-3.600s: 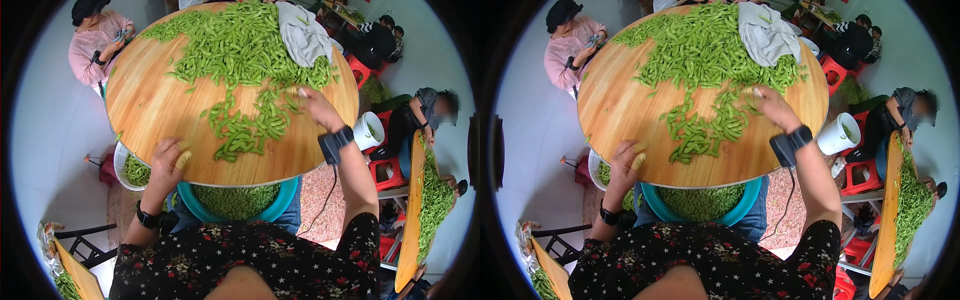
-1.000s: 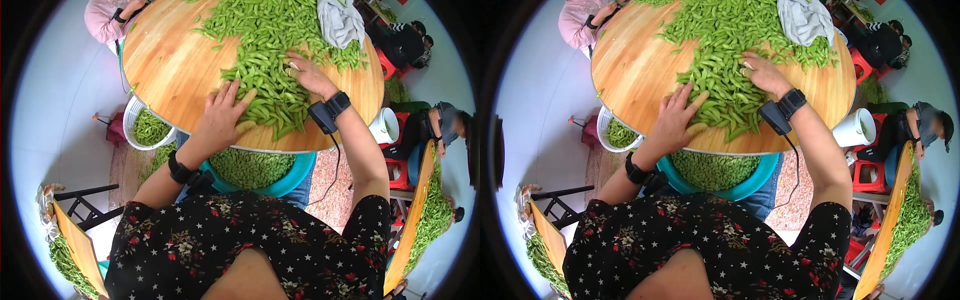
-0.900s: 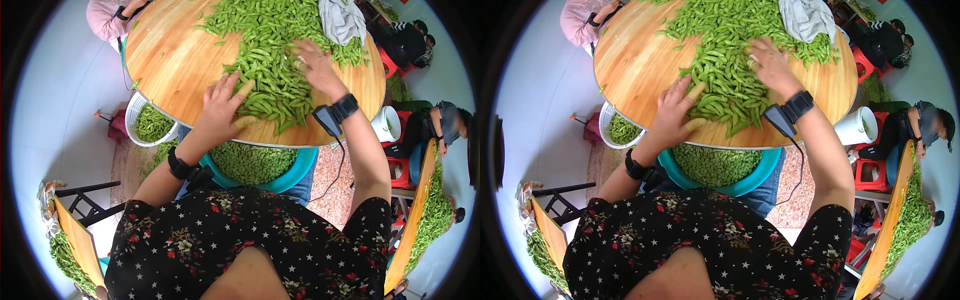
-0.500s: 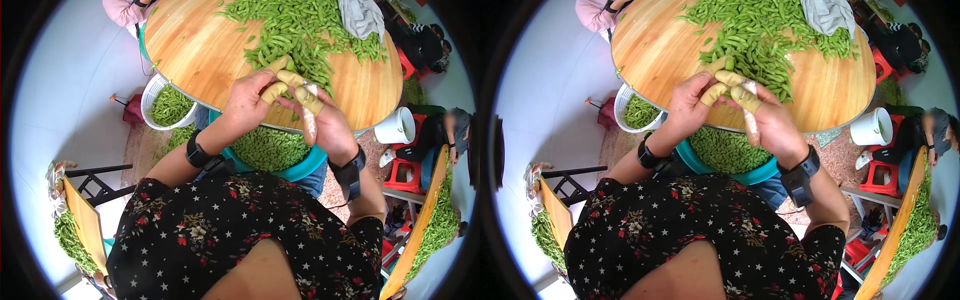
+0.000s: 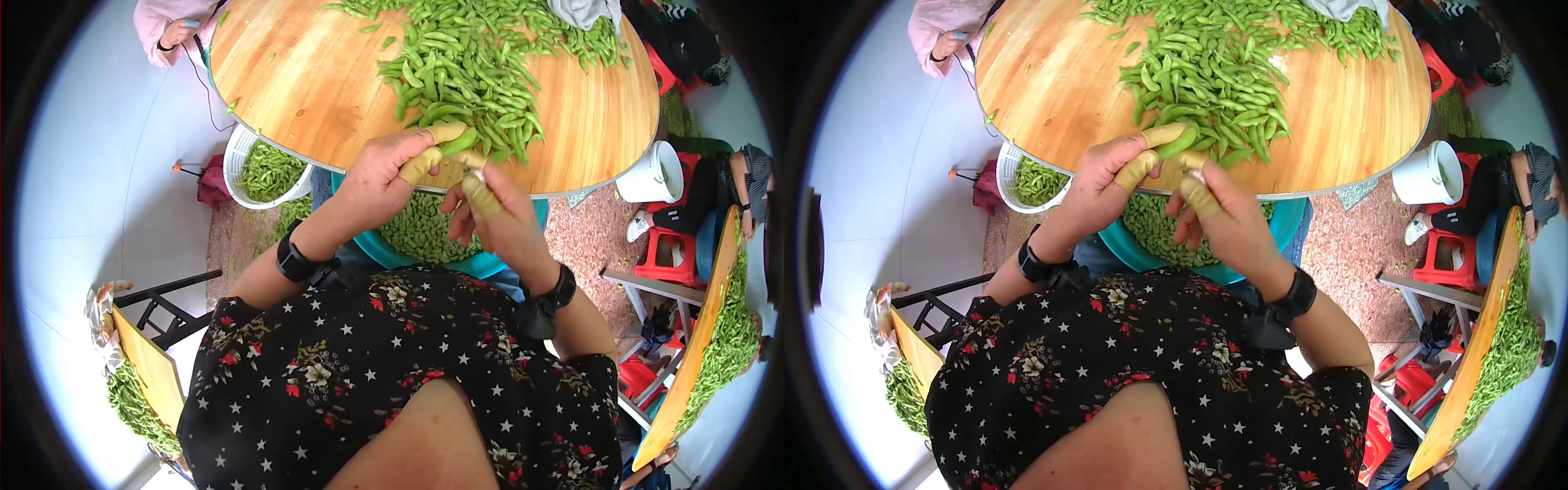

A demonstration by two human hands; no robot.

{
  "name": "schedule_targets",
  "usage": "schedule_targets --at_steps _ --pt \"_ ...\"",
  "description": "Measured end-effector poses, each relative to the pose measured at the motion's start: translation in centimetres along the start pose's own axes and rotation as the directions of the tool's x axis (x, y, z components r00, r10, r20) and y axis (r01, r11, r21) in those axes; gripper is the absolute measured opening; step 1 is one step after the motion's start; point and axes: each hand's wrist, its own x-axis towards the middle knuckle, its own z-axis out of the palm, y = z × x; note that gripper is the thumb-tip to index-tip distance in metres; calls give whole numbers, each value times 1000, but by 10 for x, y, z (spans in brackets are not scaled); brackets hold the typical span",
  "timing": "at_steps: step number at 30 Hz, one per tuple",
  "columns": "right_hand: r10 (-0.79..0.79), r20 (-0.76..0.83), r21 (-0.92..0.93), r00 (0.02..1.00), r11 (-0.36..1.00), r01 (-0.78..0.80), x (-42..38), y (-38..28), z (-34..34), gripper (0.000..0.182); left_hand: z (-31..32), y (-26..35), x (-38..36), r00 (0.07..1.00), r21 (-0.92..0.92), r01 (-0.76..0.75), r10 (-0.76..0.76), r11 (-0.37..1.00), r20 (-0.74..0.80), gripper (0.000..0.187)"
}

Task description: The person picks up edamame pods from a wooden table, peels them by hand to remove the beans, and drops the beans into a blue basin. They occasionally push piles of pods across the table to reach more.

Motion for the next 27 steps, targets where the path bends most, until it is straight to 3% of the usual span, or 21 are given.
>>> schedule_targets --at_steps 1,3,5,7,13,23,25,27 --pt "4 -4 5 1000 1000 -4 4 -3 -2 34 1 -1 1 999 29 -49 49 998 -5 37" --pt "59 -9 182 998 982 -56 6 -7 -2 33 3 -4 0 999 5 -37 37 999 -7 37" --pt "2 -63 153 998 988 7 7 -9 0 31 4 -8 0 999 -16 -31 31 999 -13 37" --pt "-47 -60 138 997 989 55 9 -8 -2 28 3 -12 -1 996 104 -88 90 991 -10 37" --pt "-62 -70 205 996 976 75 11 -7 3 24 7 0 4 988 84 -126 132 988 -78 37" --pt "-90 -88 177 992 979 105 8 -9 5 22 3 12 5 976 190 -197 210 962 -49 38" --pt "-99 -58 204 993 973 108 5 -9 4 21 1 15 6 924 347 -371 378 861 48 40" --pt "-68 14 287 998 956 61 0 -15 2 22 5 17 -1 942 250 -329 334 911 21 39"
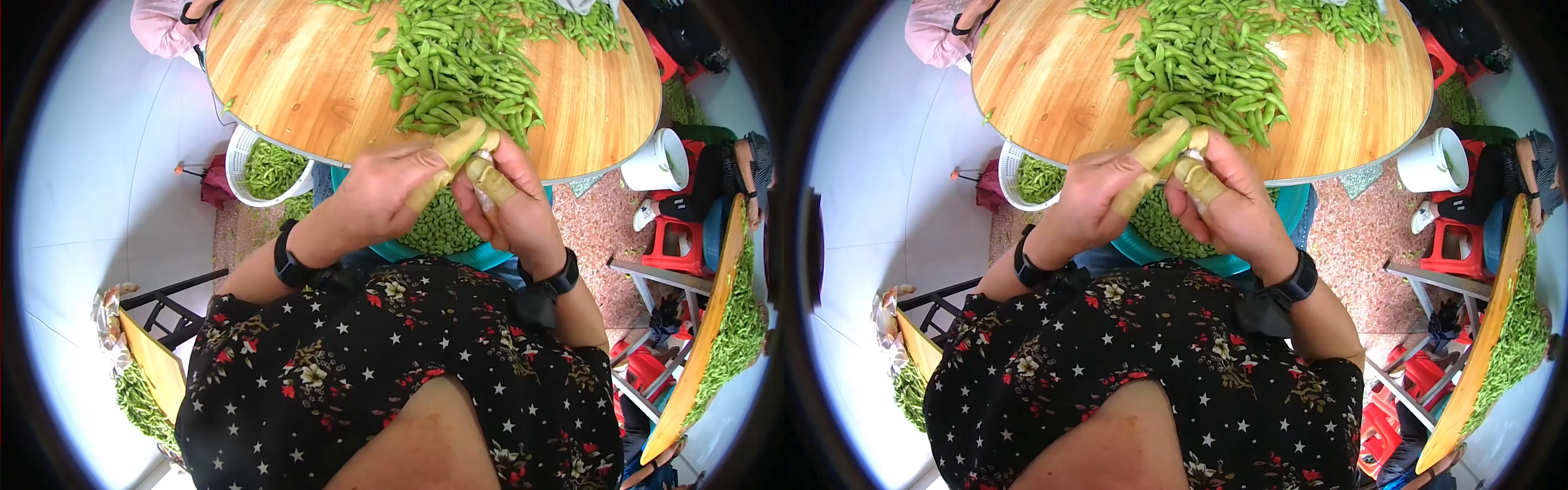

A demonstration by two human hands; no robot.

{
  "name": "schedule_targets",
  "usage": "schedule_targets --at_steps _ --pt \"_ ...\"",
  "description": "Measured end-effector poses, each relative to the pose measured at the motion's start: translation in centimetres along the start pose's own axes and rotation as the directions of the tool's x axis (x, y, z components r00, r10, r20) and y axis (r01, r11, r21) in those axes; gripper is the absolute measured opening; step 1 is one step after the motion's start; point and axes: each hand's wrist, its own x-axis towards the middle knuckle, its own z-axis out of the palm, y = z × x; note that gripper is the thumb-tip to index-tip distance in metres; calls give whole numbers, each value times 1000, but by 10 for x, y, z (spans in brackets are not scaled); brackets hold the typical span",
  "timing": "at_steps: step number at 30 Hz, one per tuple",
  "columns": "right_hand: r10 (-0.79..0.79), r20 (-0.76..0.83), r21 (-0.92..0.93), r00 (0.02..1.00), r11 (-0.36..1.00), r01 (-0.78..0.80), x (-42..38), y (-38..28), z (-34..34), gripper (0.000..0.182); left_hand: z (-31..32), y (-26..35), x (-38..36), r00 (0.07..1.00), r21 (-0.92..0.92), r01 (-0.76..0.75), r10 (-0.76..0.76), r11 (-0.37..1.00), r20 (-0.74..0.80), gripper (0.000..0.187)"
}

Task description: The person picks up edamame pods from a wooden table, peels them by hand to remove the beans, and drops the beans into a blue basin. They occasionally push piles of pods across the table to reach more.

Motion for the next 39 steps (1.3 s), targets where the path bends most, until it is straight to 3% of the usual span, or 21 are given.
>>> schedule_targets --at_steps 2,3,4,5,7,9,12,13,17,18,19,20,22,23,25,26,29,31,36,38,39 --pt "48 57 91 997 994 -53 -5 1 -1 22 7 -1 -10 998 -109 58 -58 992 0 39" --pt "98 79 228 992 967 -114 -5 4 -2 23 12 -4 -15 916 -658 373 -372 654 150 39" --pt "143 111 354 983 919 -174 -5 7 -4 24 15 -8 -18 752 -868 496 -492 -17 439 38" --pt "148 111 355 983 917 -179 -5 11 -7 24 16 -8 -21 750 -869 495 -495 -22 440 38" --pt "187 95 358 978 910 -209 -4 18 -12 26 18 -6 -19 842 -744 483 -478 462 250 36" --pt "209 7 250 978 946 -204 -6 16 -10 25 19 -5 -14 930 -426 361 -354 830 99 35" --pt "227 -100 80 969 972 -220 -9 11 -5 23 16 -10 -10 994 8 110 -110 994 23 33" --pt "231 -124 21 965 973 -230 -10 10 -3 22 15 -11 -10 998 235 -54 48 970 31 32" --pt "182 -134 -7 974 983 -185 -15 15 0 20 20 -6 -14 1000 229 -21 18 973 16 23" --pt "209 -126 -62 970 974 -218 -16 20 -5 20 23 -5 -17 966 -79 258 -255 963 45 20" --pt "237 -120 -118 964 961 -251 -17 25 -9 19 25 -5 -20 859 -358 508 -488 783 154 17" --pt "240 -122 -116 963 960 -254 -19 29 -12 19 27 -10 -23 858 -359 511 -489 781 157 17" --pt "235 -113 -173 965 952 -252 -22 37 -17 19 29 -19 -29 657 -569 723 -644 392 391 17" --pt "237 -113 -171 965 952 -254 -23 32 -20 19 31 -19 -29 655 -568 725 -646 390 392 17" --pt "365 -108 -309 925 872 -380 -26 18 -27 15 34 -14 -25 803 -332 596 -541 731 250 15" --pt "369 -106 -308 923 871 -383 -26 16 -27 15 33 -12 -24 800 -333 599 -545 728 250 15" --pt "185 -239 -342 953 903 -261 -26 13 -28 11 36 -10 -18 898 -105 432 -416 896 142 14" --pt "35 -303 -313 952 940 -135 -19 13 -20 13 43 -11 -11 992 6 127 -127 992 2 11" --pt "-55 -229 -360 972 932 -33 -11 16 -28 15 30 0 -4 984 50 170 -172 984 35 4" --pt "-56 -138 -387 989 922 -2 -7 14 -28 15 30 -3 -4 964 -132 265 -263 955 30 4" --pt "-84 -132 -420 988 907 21 -5 12 -23 15 27 -1 -5 901 -245 433 -424 868 92 6"
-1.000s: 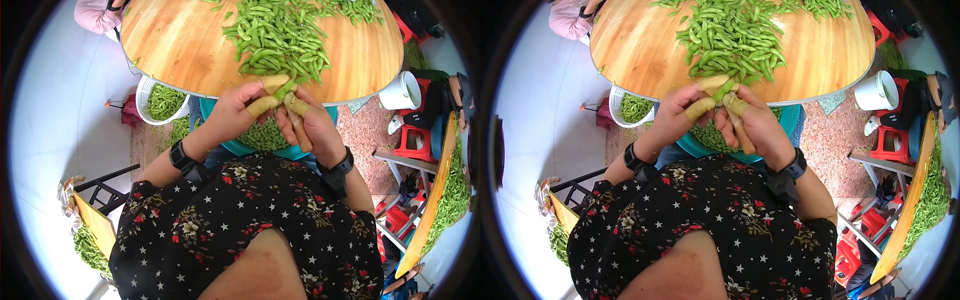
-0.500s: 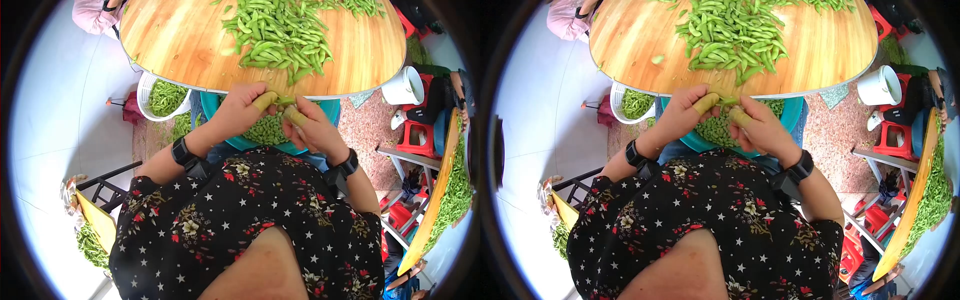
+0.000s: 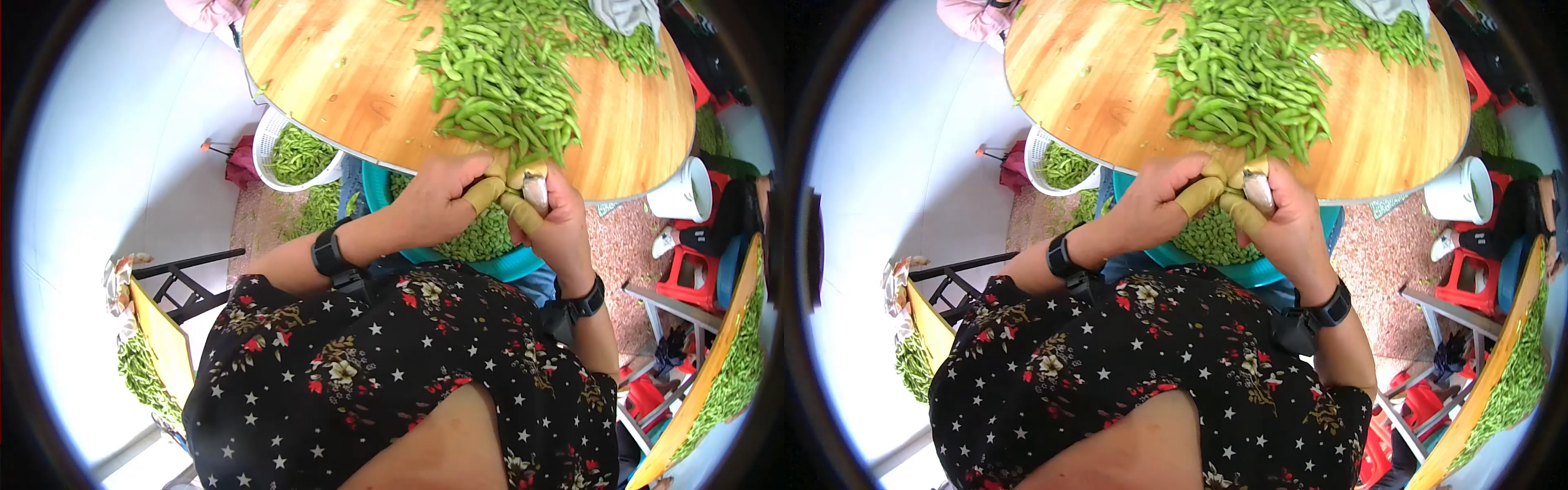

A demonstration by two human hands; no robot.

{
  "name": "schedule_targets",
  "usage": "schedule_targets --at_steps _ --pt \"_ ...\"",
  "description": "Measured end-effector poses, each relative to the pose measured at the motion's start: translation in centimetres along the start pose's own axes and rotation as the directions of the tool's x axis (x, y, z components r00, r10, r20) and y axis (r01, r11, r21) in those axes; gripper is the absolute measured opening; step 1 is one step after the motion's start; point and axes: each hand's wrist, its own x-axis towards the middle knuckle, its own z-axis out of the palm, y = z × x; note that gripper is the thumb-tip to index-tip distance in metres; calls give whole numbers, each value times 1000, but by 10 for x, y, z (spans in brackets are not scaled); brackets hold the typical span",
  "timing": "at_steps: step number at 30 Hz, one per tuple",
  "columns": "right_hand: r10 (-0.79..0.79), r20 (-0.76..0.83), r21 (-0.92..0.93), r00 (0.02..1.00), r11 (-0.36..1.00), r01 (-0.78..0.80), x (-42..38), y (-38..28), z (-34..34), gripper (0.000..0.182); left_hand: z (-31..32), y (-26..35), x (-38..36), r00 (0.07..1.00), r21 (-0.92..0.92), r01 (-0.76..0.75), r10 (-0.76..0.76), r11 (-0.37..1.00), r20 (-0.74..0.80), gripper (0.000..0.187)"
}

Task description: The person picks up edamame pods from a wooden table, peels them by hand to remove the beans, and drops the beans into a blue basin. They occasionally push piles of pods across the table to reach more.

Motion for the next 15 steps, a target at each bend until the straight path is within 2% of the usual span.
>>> schedule_targets --at_steps 1,3,4,5,7,8,10,11,13,15 --pt "-11 10 2 1000 1000 11 1 0 3 15 -1 0 -2 1000 11 -2 2 1000 -10 6" --pt "-86 -32 -131 996 988 81 6 1 6 18 -2 -2 0 1000 -26 -4 4 1000 -31 8" --pt "-139 -37 -241 990 962 127 8 8 3 19 -6 1 -1 997 57 -78 79 995 -6 7" --pt "-143 -38 -243 989 961 129 9 9 2 19 -8 4 -3 997 58 -82 83 995 -5 7" --pt "-168 -21 -438 985 888 142 9 11 1 17 -11 10 -10 989 138 -134 125 981 74 8" --pt "-160 -19 -437 987 889 136 7 12 1 17 -14 14 -12 987 167 -126 106 978 123 11" --pt "-33 -27 -261 999 965 25 2 11 1 15 -21 12 -16 986 164 -109 85 980 146 13" --pt "-22 -35 -264 999 964 12 1 8 -1 15 -24 10 -18 982 160 -98 69 982 177 16" --pt "136 -48 -54 990 989 -138 1 -3 -4 15 -24 2 -19 979 167 -84 50 982 196 19" --pt "174 -89 -24 981 984 -177 2 -4 -1 15 -20 -1 -19 971 120 -68 38 990 234 23"
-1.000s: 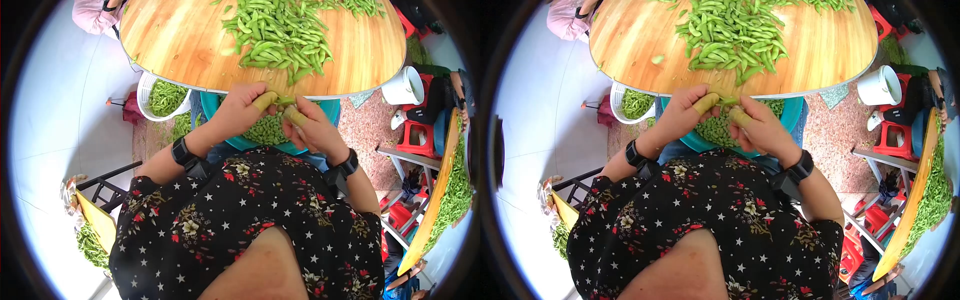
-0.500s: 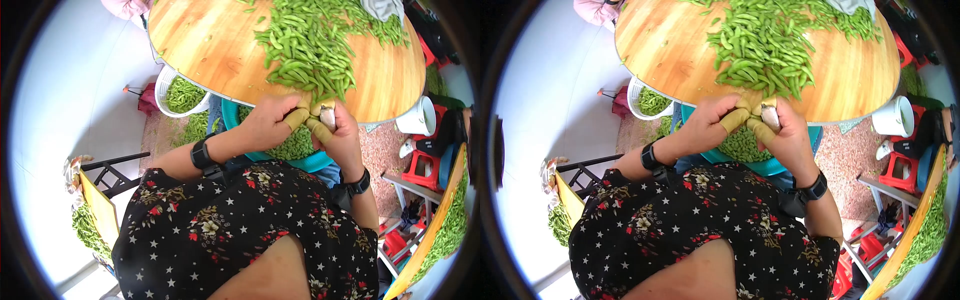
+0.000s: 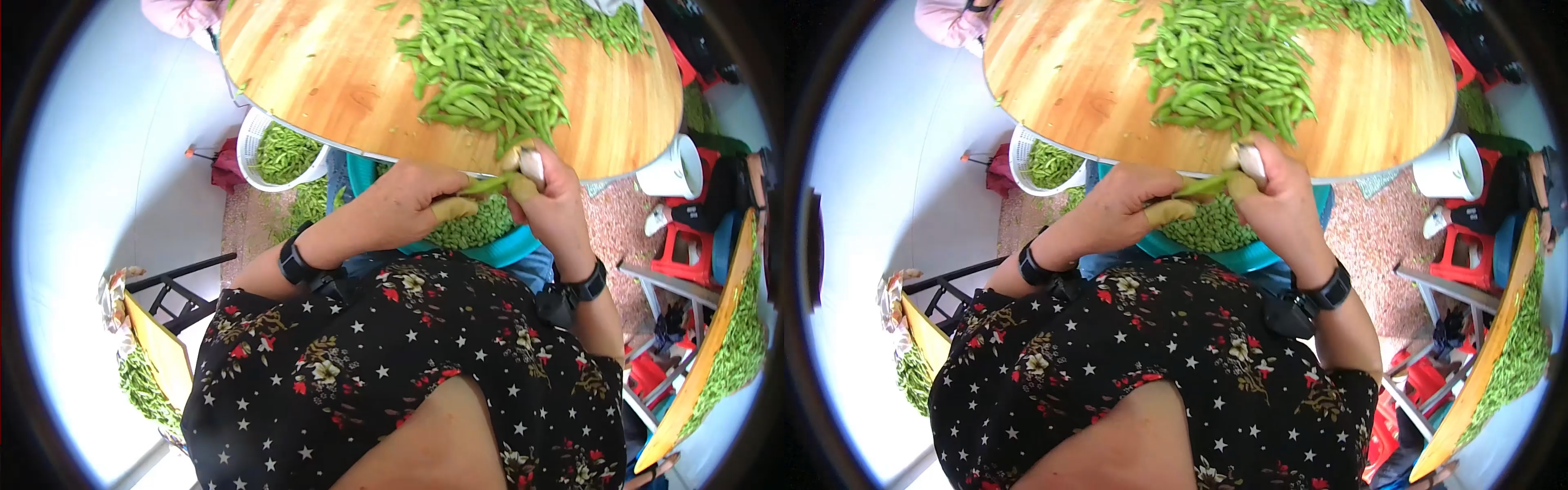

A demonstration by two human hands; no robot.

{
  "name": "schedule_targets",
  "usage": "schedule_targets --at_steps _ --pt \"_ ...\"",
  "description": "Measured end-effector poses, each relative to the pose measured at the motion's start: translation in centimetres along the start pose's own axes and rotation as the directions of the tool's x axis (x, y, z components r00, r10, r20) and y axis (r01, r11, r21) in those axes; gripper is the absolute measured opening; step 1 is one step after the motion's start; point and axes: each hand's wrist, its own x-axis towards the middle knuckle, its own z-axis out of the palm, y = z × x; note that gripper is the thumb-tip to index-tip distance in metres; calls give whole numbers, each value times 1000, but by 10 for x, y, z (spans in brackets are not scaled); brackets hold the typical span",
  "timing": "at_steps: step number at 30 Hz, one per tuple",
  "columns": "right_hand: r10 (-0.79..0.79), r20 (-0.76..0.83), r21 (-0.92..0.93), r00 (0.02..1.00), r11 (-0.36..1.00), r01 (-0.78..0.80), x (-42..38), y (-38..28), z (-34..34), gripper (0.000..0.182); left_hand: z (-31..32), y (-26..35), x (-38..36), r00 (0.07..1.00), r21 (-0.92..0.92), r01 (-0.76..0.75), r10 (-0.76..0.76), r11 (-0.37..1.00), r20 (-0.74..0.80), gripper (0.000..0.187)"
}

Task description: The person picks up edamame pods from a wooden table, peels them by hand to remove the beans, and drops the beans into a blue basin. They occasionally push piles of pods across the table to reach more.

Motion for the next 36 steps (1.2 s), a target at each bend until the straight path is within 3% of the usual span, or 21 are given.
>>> schedule_targets --at_steps 2,3,4,5,7,8,9,10,12,13,15,17,20,23,25,28,32,34,36 --pt "-299 -81 -261 951 927 269 4 7 1 15 -5 13 1 998 48 49 -50 998 29 24" --pt "-370 -90 -364 925 876 315 4 3 1 14 -6 15 2 997 30 72 -72 997 -24 23" --pt "-370 -97 -367 924 876 313 4 1 0 14 -7 16 3 992 11 100 -99 995 -78 21" --pt "-418 -64 -422 906 834 355 4 -1 0 14 -8 16 6 995 156 -21 37 987 -96 16" --pt "-465 -24 -471 885 786 400 2 -7 2 13 -2 8 6 988 187 -41 68 981 -138 16" --pt "-283 -80 -218 956 941 260 -1 -12 4 10 0 4 7 979 220 -62 102 974 -178 15" --pt "-83 -82 56 993 995 88 -2 -14 6 9 0 4 9 979 223 -64 105 973 -177 15" --pt "-84 -85 57 993 994 89 -3 -13 8 9 1 3 11 973 219 -75 119 973 -196 16" --pt "90 113 446 989 885 -132 -3 -5 11 16 6 3 15 969 209 -88 132 974 -210 16" --pt "56 149 495 987 860 -123 -3 2 14 18 9 2 17 950 223 -133 188 966 -248 14" --pt "53 190 514 980 845 -145 0 8 10 16 8 2 20 928 238 -177 243 955 -284 13" --pt "51 231 534 972 828 -171 1 8 8 14 5 5 21 932 404 -228 319 886 -173 13" --pt "130 214 494 968 841 -222 1 4 7 11 5 12 21 940 395 -249 319 884 -121 20" --pt "99 182 349 978 924 -159 2 6 9 9 8 3 21 940 390 -288 337 875 -62 19" --pt "107 148 99 983 987 -123 1 2 12 8 9 -2 21 938 401 -307 346 863 -25 18" --pt "154 164 245 974 951 -191 3 0 13 8 6 -3 23 945 376 -301 327 876 -5 16" --pt "149 160 293 976 937 -191 1 -1 5 7 -4 -5 26 959 370 -257 284 893 -18 15" --pt "229 239 -66 944 973 -219 -2 -3 -6 7 -7 -3 22 970 334 -214 240 918 -37 14" --pt "210 213 -71 954 977 -199 -3 -1 -19 9 -12 -5 19 980 298 -168 193 940 -55 14"
